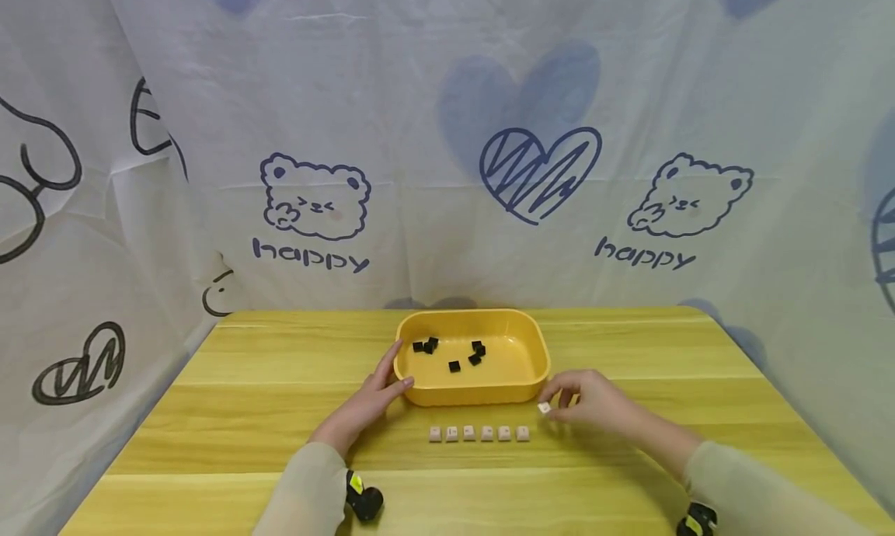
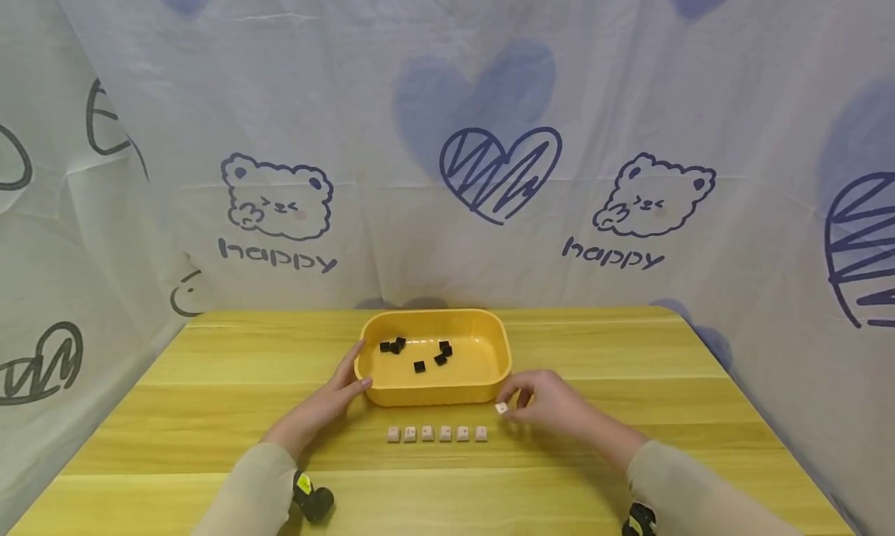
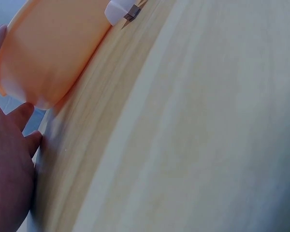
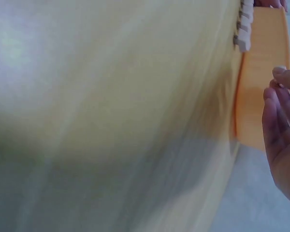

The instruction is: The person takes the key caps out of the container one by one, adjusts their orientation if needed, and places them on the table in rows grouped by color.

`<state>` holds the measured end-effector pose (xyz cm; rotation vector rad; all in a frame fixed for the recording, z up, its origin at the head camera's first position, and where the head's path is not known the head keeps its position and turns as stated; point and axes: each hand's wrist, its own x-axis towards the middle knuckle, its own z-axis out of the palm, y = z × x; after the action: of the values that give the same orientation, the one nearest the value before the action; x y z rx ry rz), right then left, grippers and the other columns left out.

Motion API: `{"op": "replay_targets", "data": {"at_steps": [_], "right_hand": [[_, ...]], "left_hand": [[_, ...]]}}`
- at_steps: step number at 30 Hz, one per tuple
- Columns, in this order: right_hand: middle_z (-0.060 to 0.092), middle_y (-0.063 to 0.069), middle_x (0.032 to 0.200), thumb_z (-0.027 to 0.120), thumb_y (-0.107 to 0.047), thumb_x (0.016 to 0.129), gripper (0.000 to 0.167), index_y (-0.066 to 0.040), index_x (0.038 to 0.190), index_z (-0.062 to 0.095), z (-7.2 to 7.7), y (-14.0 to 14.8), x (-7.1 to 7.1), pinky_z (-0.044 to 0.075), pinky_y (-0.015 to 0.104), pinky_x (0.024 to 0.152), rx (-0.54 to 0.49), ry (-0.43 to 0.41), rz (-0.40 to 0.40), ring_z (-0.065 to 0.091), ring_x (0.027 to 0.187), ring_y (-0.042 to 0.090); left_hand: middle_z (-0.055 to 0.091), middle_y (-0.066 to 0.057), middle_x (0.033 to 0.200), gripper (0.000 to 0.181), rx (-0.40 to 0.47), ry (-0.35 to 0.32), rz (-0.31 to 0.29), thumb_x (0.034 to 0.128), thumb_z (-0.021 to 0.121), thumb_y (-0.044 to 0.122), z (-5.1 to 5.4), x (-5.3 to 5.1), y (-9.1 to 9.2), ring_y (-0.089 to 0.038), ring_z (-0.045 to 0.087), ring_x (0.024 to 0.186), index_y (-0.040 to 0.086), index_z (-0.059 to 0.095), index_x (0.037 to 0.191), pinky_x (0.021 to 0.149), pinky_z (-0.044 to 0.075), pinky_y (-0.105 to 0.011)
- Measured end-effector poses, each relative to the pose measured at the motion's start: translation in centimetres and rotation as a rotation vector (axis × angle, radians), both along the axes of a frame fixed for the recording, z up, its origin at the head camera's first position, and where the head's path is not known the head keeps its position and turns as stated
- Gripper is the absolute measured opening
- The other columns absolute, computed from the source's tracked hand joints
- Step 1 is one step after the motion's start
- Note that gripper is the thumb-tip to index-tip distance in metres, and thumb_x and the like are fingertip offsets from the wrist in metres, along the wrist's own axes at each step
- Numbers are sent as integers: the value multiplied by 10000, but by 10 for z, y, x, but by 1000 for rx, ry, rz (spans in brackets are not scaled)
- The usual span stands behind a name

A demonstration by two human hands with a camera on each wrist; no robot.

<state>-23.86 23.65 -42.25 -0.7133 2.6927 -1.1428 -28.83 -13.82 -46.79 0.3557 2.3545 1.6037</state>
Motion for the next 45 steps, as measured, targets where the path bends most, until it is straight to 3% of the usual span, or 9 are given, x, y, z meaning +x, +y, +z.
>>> {"op": "replay_targets", "data": {"at_steps": [7, 21, 45], "right_hand": [[639, -43, 799, 792, -142, 815, 125, -135, 917, 720, -13, -3, 3, 498, 254, 535, 19, -69, 18, 574, 683, 113], [618, 5, 785, 820, -135, 765, 174, -116, 875, 686, -28, -7, 4, 478, 241, 598, -15, -23, 52, 529, 685, 79], [603, 6, 784, 817, -125, 773, 190, -108, 874, 657, -33, -7, 7, 444, 218, 557, -27, -65, 32, 491, 630, 69]], "left_hand": [[95, -204, 1601, 746, 7, -10, 8, 1004, 555, 287, -1, -2, 0, -451, -23, 1441, 289, 85, 1582, 1105, -4, -658], [116, -158, 1610, 755, 3, -63, 34, 982, 575, 379, -1, -2, 0, -426, -73, 1447, 403, 93, 1563, 1090, -40, -675], [134, -194, 1598, 741, -1, -49, 26, 997, 561, 324, -3, -1, 0, -444, -72, 1441, 348, 97, 1574, 1086, -24, -685]]}}
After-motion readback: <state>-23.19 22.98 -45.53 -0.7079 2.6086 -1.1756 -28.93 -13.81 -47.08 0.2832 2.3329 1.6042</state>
